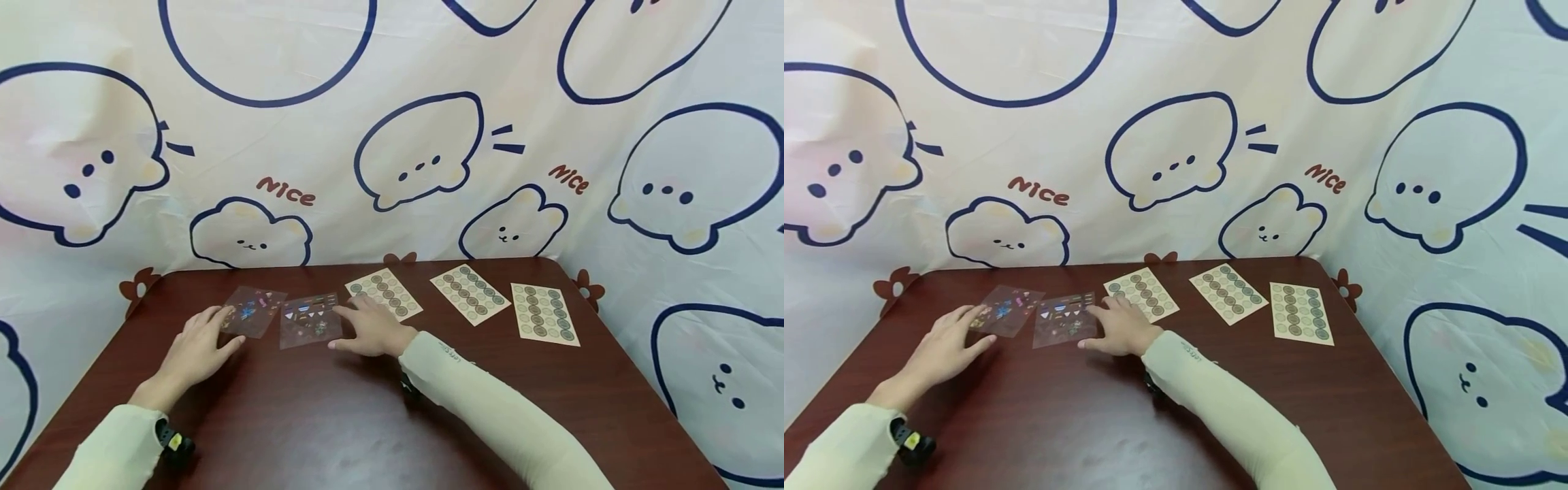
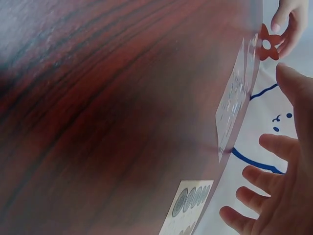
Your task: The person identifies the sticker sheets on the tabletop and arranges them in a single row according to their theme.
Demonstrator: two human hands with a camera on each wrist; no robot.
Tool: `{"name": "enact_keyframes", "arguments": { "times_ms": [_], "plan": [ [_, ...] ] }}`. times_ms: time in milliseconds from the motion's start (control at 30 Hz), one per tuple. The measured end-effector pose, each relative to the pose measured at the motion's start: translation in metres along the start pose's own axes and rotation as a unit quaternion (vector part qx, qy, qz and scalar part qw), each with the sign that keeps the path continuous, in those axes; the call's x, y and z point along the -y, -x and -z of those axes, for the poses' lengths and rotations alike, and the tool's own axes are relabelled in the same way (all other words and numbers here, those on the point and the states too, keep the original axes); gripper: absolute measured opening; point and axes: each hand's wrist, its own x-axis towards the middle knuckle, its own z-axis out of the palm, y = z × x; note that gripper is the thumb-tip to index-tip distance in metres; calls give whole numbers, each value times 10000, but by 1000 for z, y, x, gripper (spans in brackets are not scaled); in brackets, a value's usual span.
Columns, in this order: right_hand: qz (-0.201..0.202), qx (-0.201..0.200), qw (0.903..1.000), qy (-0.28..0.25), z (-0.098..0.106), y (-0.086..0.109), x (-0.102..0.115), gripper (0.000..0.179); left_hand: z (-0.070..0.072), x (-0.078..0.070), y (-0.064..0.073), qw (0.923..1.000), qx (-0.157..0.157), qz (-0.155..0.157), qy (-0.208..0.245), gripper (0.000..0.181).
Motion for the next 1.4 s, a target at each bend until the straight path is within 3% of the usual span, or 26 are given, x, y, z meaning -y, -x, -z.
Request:
{"name": "enact_keyframes", "arguments": {
  "times_ms": [233, 533, 833, 1033, 1300, 1400],
  "plan": [
    [81, 48, 9999, -95, -2, -6, 16, 75, 0, 14, -2, 9998, 78, 202, 13, 75],
    [68, 102, 9998, -171, -5, -19, 26, 70, 6, 22, -13, 9990, 230, 353, 162, 67],
    [-196, 246, 9989, -349, -2, -27, 33, 68, 8, 32, -23, 9957, 369, 736, 419, 65],
    [-204, 321, 9972, -638, -1, -33, 43, 64, 4, 38, -30, 9950, 496, 705, 501, 63],
    [-73, 237, 9977, -630, -1, -39, 57, 56, 5, 40, -38, 9965, 743, 393, -10, 51],
    [-72, 264, 9975, -653, -1, -40, 60, 56, 6, 41, -38, 9959, 836, 332, 19, 47]
  ]
}}
